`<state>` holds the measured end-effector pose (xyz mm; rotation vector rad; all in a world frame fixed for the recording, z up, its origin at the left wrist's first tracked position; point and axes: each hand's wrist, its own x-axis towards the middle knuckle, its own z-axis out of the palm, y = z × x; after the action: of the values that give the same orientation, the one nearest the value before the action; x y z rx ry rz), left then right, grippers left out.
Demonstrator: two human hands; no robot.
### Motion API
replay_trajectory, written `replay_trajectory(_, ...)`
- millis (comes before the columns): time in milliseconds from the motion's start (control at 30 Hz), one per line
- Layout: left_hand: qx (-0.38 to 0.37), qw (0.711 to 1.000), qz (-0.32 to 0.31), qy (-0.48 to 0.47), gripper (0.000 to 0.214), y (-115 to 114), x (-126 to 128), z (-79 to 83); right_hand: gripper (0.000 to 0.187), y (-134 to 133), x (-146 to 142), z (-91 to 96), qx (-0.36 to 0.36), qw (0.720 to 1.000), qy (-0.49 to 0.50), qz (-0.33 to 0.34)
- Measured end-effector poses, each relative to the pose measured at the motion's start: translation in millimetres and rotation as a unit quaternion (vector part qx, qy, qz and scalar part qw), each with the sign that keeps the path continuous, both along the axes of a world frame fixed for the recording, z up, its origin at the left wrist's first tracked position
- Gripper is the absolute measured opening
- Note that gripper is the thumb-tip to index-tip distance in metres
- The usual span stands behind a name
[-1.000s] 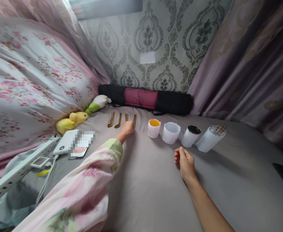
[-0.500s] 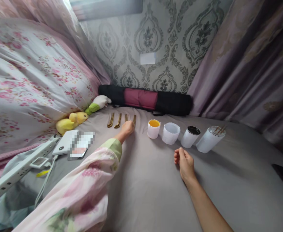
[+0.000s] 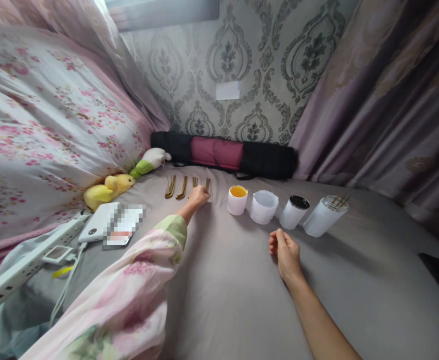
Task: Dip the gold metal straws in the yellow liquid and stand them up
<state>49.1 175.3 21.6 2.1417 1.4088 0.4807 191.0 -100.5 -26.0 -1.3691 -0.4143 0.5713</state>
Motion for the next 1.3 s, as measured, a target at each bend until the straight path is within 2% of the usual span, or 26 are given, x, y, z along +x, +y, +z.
replay_trajectory(133,-0.062,0.994,0.023,-0.087,0.011,-1.3,2.1,-5.7,0.032,0.1,-0.3,-0.3,0.001,1.000,0.003,-0.003)
replay_trajectory(233,-0.131,0.977,0.034,-0.163,0.009,-4.2,5.6,-12.1,0.032,0.2,0.1,-0.4,0.002,1.000,0.003,-0.001)
replay_trajectory(433,-0.253,0.917,0.035,-0.308,0.009,-15.7,6.7,-19.3,0.032,0.2,0.2,0.9,-0.001,1.000,-0.001,0.002)
replay_trajectory(633,-0.315,0.855,0.033,-0.411,0.012,-29.3,1.7,-22.2,0.033,-0.1,0.5,1.1,-0.005,1.000,0.000,0.001)
replay_trajectory(933,-0.365,0.794,0.037,-0.485,0.011,-48.3,-3.2,-26.1,0.034,-0.1,-0.5,0.5,0.001,1.000,0.000,-0.001)
replay_trajectory(1100,-0.385,0.770,0.021,-0.508,0.004,-57.4,-3.9,-28.6,0.033,-0.3,0.4,-0.3,-0.001,1.000,-0.001,0.001)
replay_trajectory(1300,-0.405,0.751,0.014,-0.522,0.006,-71.4,-2.7,-28.8,0.032,0.0,-0.1,0.0,-0.001,1.000,-0.001,0.000)
